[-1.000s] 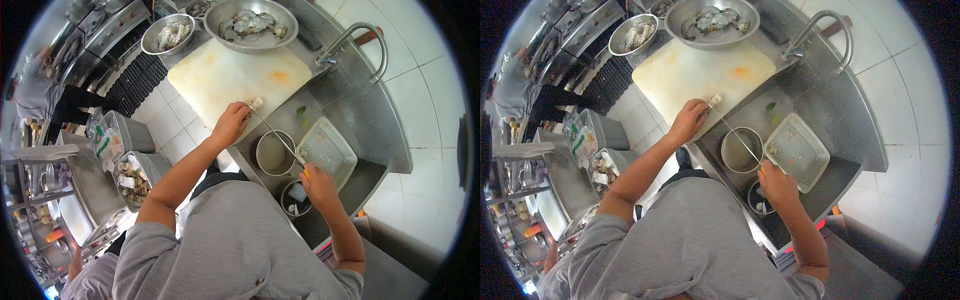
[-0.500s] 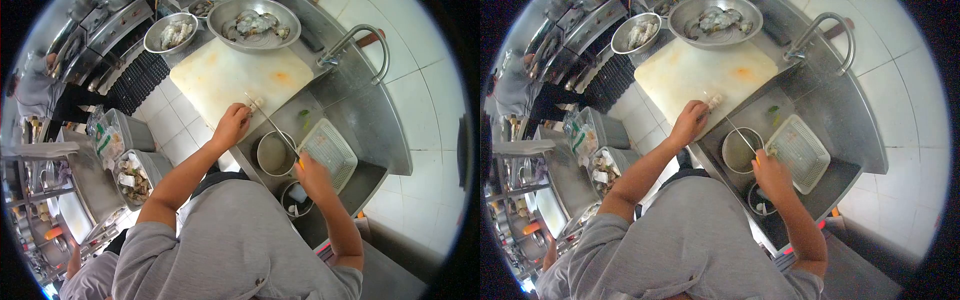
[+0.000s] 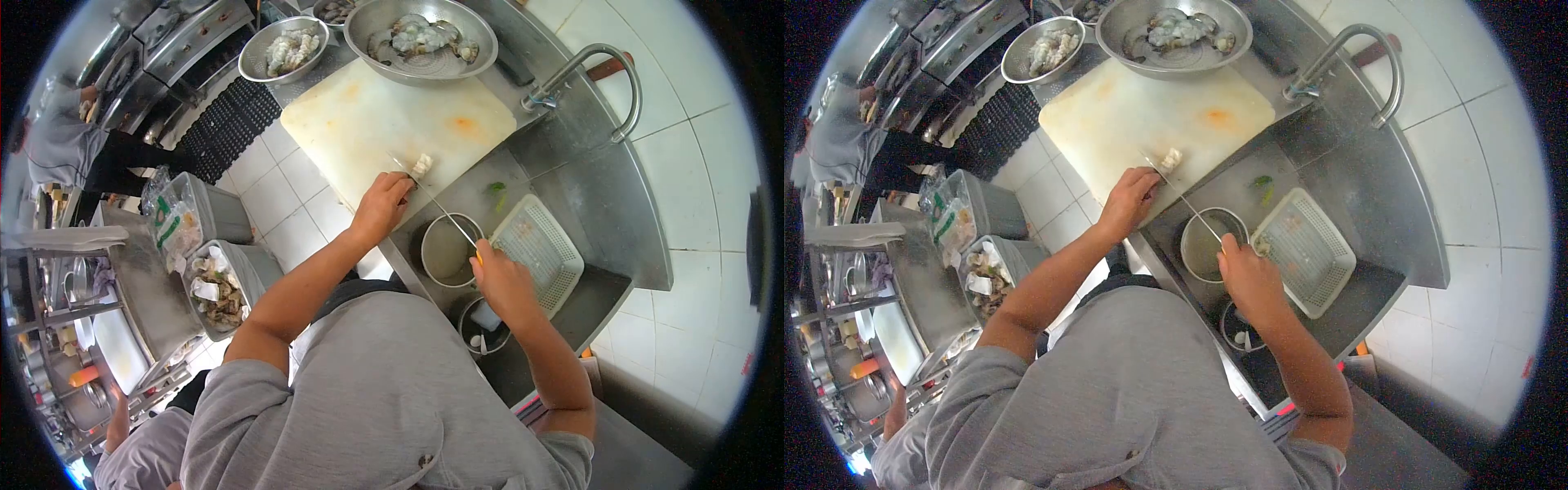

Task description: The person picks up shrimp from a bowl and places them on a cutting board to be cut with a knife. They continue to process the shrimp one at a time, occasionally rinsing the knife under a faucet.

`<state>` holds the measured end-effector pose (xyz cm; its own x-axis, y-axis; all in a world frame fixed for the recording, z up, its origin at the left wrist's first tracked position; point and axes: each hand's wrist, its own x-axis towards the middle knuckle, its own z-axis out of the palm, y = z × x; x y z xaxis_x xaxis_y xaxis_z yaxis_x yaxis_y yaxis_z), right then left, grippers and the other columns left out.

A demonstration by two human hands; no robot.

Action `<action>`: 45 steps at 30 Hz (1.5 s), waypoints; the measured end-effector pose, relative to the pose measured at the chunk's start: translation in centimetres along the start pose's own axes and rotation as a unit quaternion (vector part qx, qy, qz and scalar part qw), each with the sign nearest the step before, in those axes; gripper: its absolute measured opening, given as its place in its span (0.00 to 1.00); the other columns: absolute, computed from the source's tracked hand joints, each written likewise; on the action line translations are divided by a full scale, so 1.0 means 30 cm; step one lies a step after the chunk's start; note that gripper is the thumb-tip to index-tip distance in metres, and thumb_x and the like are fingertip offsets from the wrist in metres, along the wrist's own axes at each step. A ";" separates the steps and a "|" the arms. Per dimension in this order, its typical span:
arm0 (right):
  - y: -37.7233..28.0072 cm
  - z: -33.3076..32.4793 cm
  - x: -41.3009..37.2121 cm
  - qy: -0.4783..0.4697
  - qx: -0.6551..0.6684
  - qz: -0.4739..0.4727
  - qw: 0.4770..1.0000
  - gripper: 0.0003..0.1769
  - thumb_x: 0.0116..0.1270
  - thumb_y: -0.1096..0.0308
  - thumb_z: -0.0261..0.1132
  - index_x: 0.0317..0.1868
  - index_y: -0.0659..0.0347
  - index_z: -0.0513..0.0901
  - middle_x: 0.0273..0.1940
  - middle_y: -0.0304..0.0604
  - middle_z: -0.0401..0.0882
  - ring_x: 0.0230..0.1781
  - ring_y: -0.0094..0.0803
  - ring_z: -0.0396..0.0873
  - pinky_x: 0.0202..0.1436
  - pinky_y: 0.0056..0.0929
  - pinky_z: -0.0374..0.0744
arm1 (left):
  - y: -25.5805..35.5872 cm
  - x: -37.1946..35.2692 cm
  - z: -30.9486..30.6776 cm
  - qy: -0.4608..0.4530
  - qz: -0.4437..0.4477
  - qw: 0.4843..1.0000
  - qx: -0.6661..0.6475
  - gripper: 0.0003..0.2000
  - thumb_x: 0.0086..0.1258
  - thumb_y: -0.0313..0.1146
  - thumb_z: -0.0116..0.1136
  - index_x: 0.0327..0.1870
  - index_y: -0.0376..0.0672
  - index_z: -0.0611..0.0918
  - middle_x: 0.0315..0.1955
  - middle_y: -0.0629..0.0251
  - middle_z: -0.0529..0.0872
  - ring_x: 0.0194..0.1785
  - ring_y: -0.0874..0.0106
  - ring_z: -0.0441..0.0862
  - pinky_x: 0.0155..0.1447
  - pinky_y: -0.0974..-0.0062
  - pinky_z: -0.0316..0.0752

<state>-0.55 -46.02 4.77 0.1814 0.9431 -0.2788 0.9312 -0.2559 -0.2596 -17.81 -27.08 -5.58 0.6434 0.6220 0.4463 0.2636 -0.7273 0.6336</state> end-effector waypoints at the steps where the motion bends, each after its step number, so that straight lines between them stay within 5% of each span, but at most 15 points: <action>1: 0.004 0.000 -0.005 0.001 0.004 0.005 1.000 0.12 0.72 0.59 0.56 0.46 0.57 0.69 0.35 0.55 0.81 0.34 0.54 0.83 0.34 0.48 0.81 | -0.002 -0.002 0.001 0.003 0.000 1.000 -0.003 0.18 0.52 0.17 0.62 0.46 0.38 0.78 0.45 0.58 0.79 0.47 0.57 0.77 0.50 0.65 0.76; 11: 0.017 -0.076 -0.139 -0.076 -0.020 0.070 0.994 0.13 0.70 0.59 0.58 0.46 0.58 0.69 0.35 0.54 0.82 0.35 0.56 0.81 0.37 0.50 0.78 | 0.000 -0.014 -0.001 0.048 0.004 0.999 0.008 0.13 0.54 0.18 0.62 0.42 0.40 0.80 0.39 0.59 0.81 0.43 0.58 0.78 0.47 0.65 0.76; 17: -0.028 -0.020 -0.016 -0.021 -0.024 -0.010 0.999 0.12 0.72 0.59 0.56 0.44 0.58 0.68 0.32 0.53 0.81 0.32 0.51 0.83 0.32 0.47 0.81 | -0.021 -0.026 0.011 0.048 0.011 0.999 0.008 0.13 0.55 0.19 0.62 0.42 0.39 0.80 0.40 0.59 0.81 0.44 0.57 0.78 0.48 0.65 0.76; 39: -0.010 0.004 -0.036 -0.038 0.010 0.029 0.999 0.13 0.71 0.58 0.57 0.46 0.57 0.68 0.32 0.54 0.82 0.34 0.54 0.83 0.36 0.50 0.80 | -0.011 -0.038 -0.009 0.048 -0.017 0.999 -0.013 0.11 0.55 0.19 0.63 0.39 0.39 0.80 0.39 0.59 0.81 0.45 0.58 0.78 0.48 0.65 0.76; 45: 0.009 -0.066 -0.147 -0.005 0.023 0.030 0.999 0.14 0.70 0.56 0.59 0.44 0.58 0.70 0.30 0.54 0.82 0.32 0.54 0.83 0.34 0.50 0.80 | 0.020 -0.060 -0.028 0.062 -0.086 0.994 -0.034 0.11 0.58 0.21 0.62 0.42 0.39 0.79 0.42 0.55 0.81 0.48 0.55 0.79 0.52 0.64 0.76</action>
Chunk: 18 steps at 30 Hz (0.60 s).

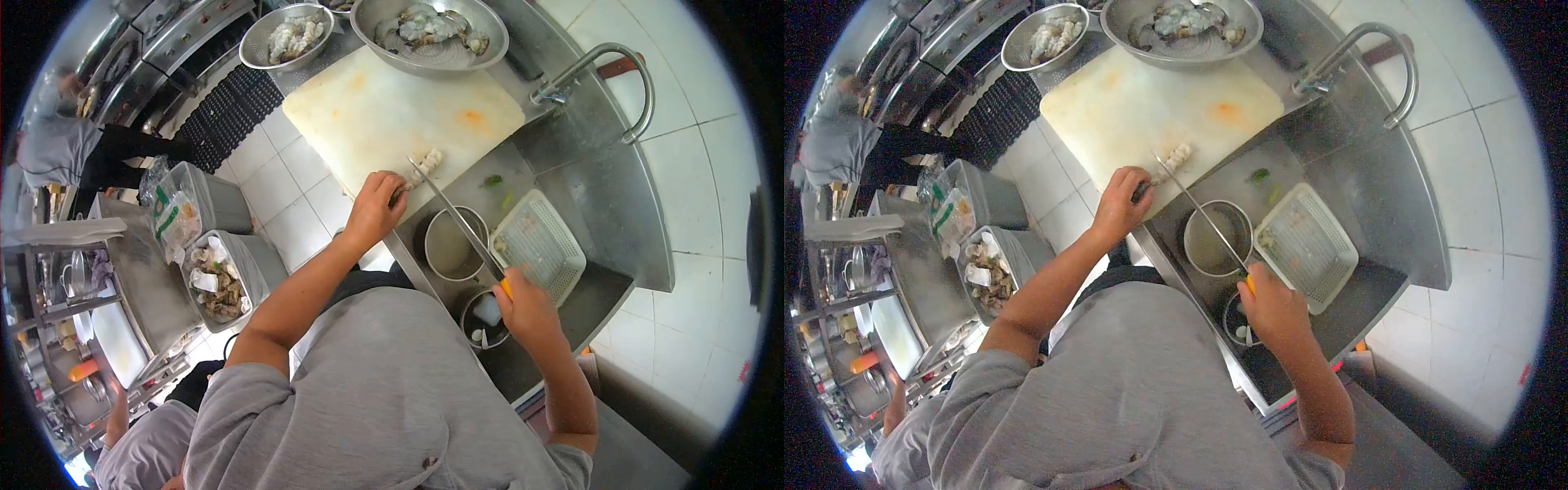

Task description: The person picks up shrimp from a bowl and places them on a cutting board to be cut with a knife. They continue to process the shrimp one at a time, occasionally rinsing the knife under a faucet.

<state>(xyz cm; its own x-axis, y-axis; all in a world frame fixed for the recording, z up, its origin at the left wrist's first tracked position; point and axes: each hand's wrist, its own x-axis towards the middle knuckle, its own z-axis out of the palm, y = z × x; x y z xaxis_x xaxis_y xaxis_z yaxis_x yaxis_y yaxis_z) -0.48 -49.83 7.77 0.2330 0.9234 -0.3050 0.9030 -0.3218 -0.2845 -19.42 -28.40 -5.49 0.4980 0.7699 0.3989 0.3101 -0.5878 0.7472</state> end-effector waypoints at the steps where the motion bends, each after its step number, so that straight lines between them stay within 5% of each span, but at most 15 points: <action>1: 0.004 -0.010 -0.016 -0.014 -0.001 0.002 1.000 0.14 0.69 0.57 0.59 0.43 0.58 0.70 0.30 0.54 0.82 0.32 0.54 0.83 0.33 0.50 0.80 | -0.008 -0.002 0.001 -0.004 0.010 1.000 0.009 0.11 0.58 0.21 0.62 0.42 0.39 0.79 0.42 0.55 0.81 0.48 0.55 0.79 0.52 0.64 0.76; 11: -0.041 0.011 0.035 -0.109 -0.007 0.039 0.993 0.14 0.72 0.57 0.56 0.45 0.58 0.67 0.32 0.55 0.82 0.35 0.56 0.82 0.36 0.53 0.79 | -0.020 0.005 0.000 -0.036 0.007 0.999 0.006 0.11 0.58 0.22 0.62 0.42 0.41 0.80 0.42 0.57 0.82 0.48 0.56 0.79 0.52 0.64 0.76; 18: -0.061 0.046 0.080 -0.093 0.002 0.012 0.996 0.13 0.73 0.57 0.54 0.47 0.58 0.66 0.35 0.56 0.82 0.37 0.58 0.82 0.37 0.55 0.78 | -0.024 0.004 0.006 -0.008 0.038 0.999 0.017 0.10 0.56 0.20 0.63 0.38 0.40 0.80 0.39 0.59 0.82 0.45 0.57 0.79 0.49 0.64 0.76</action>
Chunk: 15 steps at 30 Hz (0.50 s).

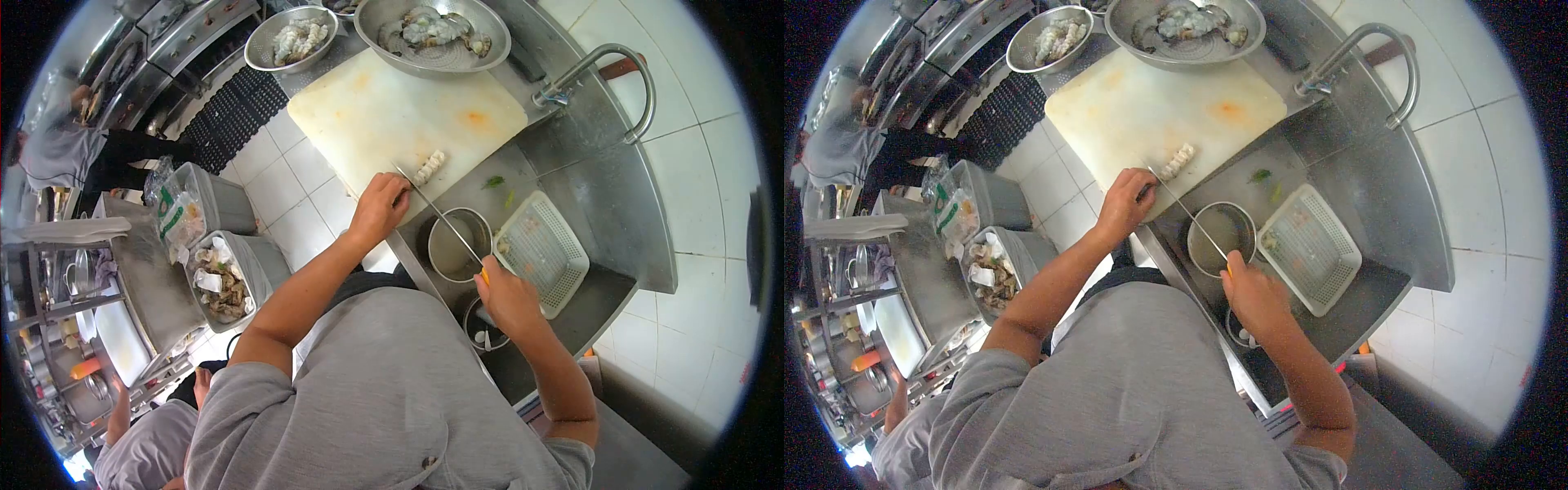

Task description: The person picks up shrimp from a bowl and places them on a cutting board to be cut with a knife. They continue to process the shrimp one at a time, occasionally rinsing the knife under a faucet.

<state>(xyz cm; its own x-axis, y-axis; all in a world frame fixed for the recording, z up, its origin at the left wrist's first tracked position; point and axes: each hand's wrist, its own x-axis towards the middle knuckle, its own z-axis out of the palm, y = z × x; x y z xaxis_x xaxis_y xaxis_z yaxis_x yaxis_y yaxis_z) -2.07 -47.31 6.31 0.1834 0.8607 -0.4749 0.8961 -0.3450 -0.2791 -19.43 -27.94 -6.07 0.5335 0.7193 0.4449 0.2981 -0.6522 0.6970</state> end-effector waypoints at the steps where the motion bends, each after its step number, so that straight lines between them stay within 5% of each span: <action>1: 0.002 0.003 -0.001 0.001 0.002 0.000 1.000 0.14 0.73 0.57 0.54 0.47 0.58 0.66 0.34 0.57 0.82 0.37 0.58 0.82 0.37 0.55 0.78 | 0.000 -0.003 -0.003 -0.011 -0.006 1.000 0.001 0.10 0.57 0.21 0.62 0.40 0.40 0.80 0.40 0.58 0.82 0.47 0.57 0.79 0.51 0.64 0.76; 8: 0.095 0.009 -0.091 0.101 0.152 0.027 0.983 0.15 0.70 0.59 0.60 0.48 0.61 0.70 0.32 0.63 0.80 0.37 0.63 0.80 0.36 0.54 0.75 | 0.043 0.031 -0.061 -0.083 -0.090 0.992 -0.027 0.11 0.58 0.26 0.63 0.42 0.40 0.80 0.40 0.57 0.82 0.47 0.57 0.79 0.51 0.64 0.75; 11: 0.118 0.013 -0.136 0.150 0.213 0.044 0.965 0.15 0.70 0.59 0.60 0.47 0.62 0.72 0.33 0.65 0.79 0.38 0.64 0.79 0.36 0.52 0.74 | 0.062 0.090 -0.039 -0.102 -0.063 0.991 0.054 0.15 0.60 0.32 0.64 0.47 0.41 0.78 0.43 0.54 0.81 0.49 0.55 0.79 0.54 0.62 0.75; 15: 0.183 0.143 -0.144 0.116 0.282 0.099 0.947 0.17 0.69 0.58 0.61 0.48 0.63 0.71 0.34 0.65 0.78 0.39 0.64 0.79 0.37 0.50 0.75 | 0.082 0.163 0.070 -0.135 -0.091 0.979 0.123 0.17 0.60 0.33 0.62 0.50 0.41 0.77 0.44 0.50 0.81 0.48 0.54 0.79 0.53 0.62 0.76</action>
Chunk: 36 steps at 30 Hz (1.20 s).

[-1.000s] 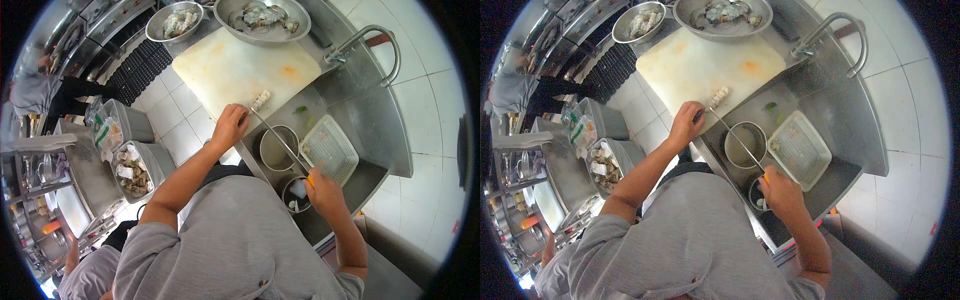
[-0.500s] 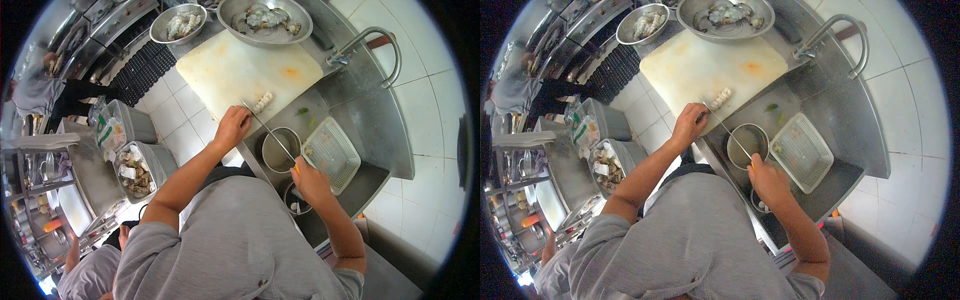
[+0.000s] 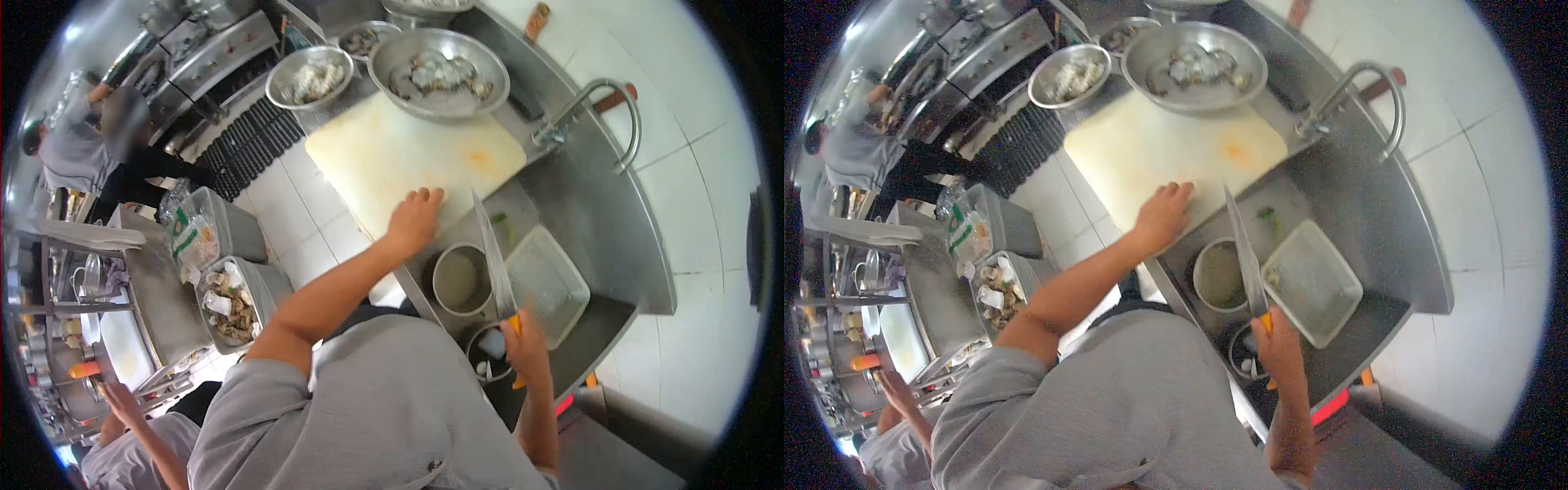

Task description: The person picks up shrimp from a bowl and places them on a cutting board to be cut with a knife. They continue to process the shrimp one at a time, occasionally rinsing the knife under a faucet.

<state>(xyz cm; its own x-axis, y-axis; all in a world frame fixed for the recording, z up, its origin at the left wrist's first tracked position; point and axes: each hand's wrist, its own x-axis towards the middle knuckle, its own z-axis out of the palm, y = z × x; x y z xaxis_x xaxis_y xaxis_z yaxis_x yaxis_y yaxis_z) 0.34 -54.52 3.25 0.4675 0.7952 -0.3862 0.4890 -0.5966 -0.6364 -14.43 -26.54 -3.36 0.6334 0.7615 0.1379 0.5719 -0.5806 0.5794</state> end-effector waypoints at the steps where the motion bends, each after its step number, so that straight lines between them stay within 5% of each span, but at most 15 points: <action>1: 0.026 0.021 -0.008 -0.013 0.009 0.028 0.999 0.17 0.69 0.58 0.61 0.48 0.63 0.71 0.34 0.65 0.79 0.39 0.64 0.79 0.38 0.50 0.75 | -0.029 0.015 0.044 0.020 -0.015 0.999 -0.021 0.17 0.59 0.33 0.63 0.49 0.41 0.77 0.43 0.50 0.82 0.46 0.55 0.80 0.51 0.63 0.77; 5: 0.013 0.048 -0.049 -0.023 0.006 0.083 0.996 0.19 0.69 0.56 0.61 0.50 0.62 0.71 0.37 0.63 0.80 0.41 0.62 0.79 0.40 0.49 0.76 | -0.112 0.093 -0.090 -0.056 -0.186 0.946 -0.260 0.18 0.63 0.36 0.63 0.52 0.41 0.77 0.38 0.57 0.83 0.38 0.65 0.81 0.46 0.66 0.77; 8: 0.042 0.075 -0.059 -0.006 0.070 0.086 0.994 0.15 0.69 0.61 0.62 0.49 0.62 0.73 0.21 0.44 0.76 0.16 0.29 0.76 0.20 0.31 0.73 | -0.255 0.200 -0.305 0.027 -0.180 0.905 -0.384 0.18 0.64 0.40 0.63 0.51 0.40 0.78 0.35 0.68 0.81 0.35 0.75 0.77 0.38 0.75 0.73; 10: 0.124 0.117 -0.041 0.024 0.024 0.024 0.999 0.17 0.68 0.60 0.63 0.50 0.63 0.73 0.21 0.44 0.77 0.17 0.32 0.77 0.23 0.33 0.74 | -0.354 0.315 -0.495 0.079 -0.101 0.936 -0.327 0.17 0.66 0.42 0.58 0.49 0.40 0.79 0.36 0.69 0.81 0.34 0.77 0.76 0.37 0.76 0.72; 12: 0.125 0.117 -0.037 0.034 0.004 -0.007 0.999 0.18 0.68 0.60 0.63 0.51 0.63 0.73 0.21 0.45 0.77 0.17 0.33 0.78 0.24 0.33 0.75 | -0.507 0.471 -0.622 0.130 -0.172 0.893 -0.395 0.20 0.67 0.40 0.55 0.54 0.36 0.80 0.40 0.61 0.85 0.40 0.67 0.82 0.46 0.68 0.75; 14: 0.103 0.107 -0.027 0.001 0.029 0.029 0.999 0.19 0.68 0.60 0.63 0.52 0.62 0.72 0.22 0.46 0.78 0.18 0.34 0.78 0.25 0.34 0.76 | -0.539 0.562 -0.690 0.300 -0.069 0.951 -0.008 0.16 0.66 0.40 0.57 0.46 0.36 0.84 0.37 0.53 0.87 0.40 0.62 0.84 0.47 0.68 0.76; 16: 0.089 0.104 -0.008 -0.004 0.042 0.042 0.998 0.19 0.68 0.59 0.63 0.52 0.62 0.72 0.22 0.46 0.79 0.19 0.35 0.79 0.25 0.34 0.76 | -0.462 0.631 -0.694 0.250 -0.077 0.965 -0.021 0.18 0.65 0.42 0.57 0.46 0.36 0.84 0.40 0.49 0.86 0.45 0.58 0.84 0.50 0.65 0.76; 18: 0.082 0.115 0.000 0.011 0.044 0.037 0.998 0.19 0.68 0.58 0.63 0.52 0.62 0.72 0.23 0.47 0.79 0.19 0.35 0.80 0.26 0.35 0.76 | -0.362 0.702 -0.663 0.166 -0.101 0.979 -0.063 0.18 0.64 0.44 0.58 0.46 0.39 0.85 0.40 0.50 0.87 0.46 0.56 0.84 0.51 0.64 0.76; 21: 0.061 0.099 0.016 -0.010 0.048 0.039 0.998 0.21 0.68 0.57 0.63 0.53 0.61 0.72 0.25 0.50 0.80 0.22 0.39 0.81 0.28 0.37 0.77 | -0.303 0.881 -0.452 0.107 0.013 0.993 0.046 0.15 0.64 0.41 0.57 0.44 0.41 0.84 0.39 0.52 0.87 0.47 0.53 0.83 0.50 0.61 0.76; 25: -0.014 0.039 0.017 -0.032 0.038 0.087 0.995 0.23 0.67 0.55 0.64 0.55 0.61 0.72 0.31 0.57 0.82 0.31 0.49 0.83 0.36 0.42 0.78 | -0.075 0.977 -0.201 -0.021 0.088 0.996 0.024 0.14 0.62 0.36 0.57 0.48 0.42 0.82 0.42 0.49 0.86 0.48 0.51 0.82 0.54 0.57 0.75; 28: -0.016 0.024 0.016 -0.046 0.079 0.135 0.987 0.24 0.66 0.54 0.64 0.55 0.61 0.72 0.35 0.61 0.82 0.38 0.56 0.83 0.41 0.45 0.78 | -0.241 1.247 0.187 -0.038 0.195 0.970 0.141 0.16 0.62 0.34 0.58 0.50 0.40 0.81 0.44 0.46 0.84 0.50 0.50 0.81 0.56 0.54 0.74; 34: -0.017 -0.001 0.006 -0.029 0.091 0.172 0.980 0.23 0.67 0.54 0.63 0.54 0.61 0.72 0.40 0.63 0.81 0.44 0.62 0.81 0.43 0.48 0.77 | -0.163 1.214 0.184 -0.018 0.173 0.979 0.104 0.14 0.59 0.32 0.59 0.47 0.39 0.80 0.44 0.44 0.83 0.53 0.49 0.80 0.57 0.54 0.73; 36: 0.003 0.014 0.006 -0.013 0.094 0.155 0.983 0.21 0.68 0.52 0.62 0.51 0.60 0.70 0.39 0.64 0.81 0.42 0.64 0.80 0.42 0.51 0.77 | -0.184 1.256 0.190 -0.100 0.119 0.978 0.137 0.15 0.58 0.33 0.61 0.45 0.38 0.79 0.44 0.44 0.83 0.52 0.48 0.79 0.56 0.55 0.73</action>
<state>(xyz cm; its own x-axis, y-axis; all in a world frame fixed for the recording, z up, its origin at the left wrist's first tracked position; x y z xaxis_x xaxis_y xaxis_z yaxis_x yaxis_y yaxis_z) 0.15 -54.39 2.85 0.5520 0.5827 -0.5965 0.1803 -0.7818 -0.5969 9.26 3.70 -5.94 0.8387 0.5404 0.0676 0.4971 -0.8104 0.3102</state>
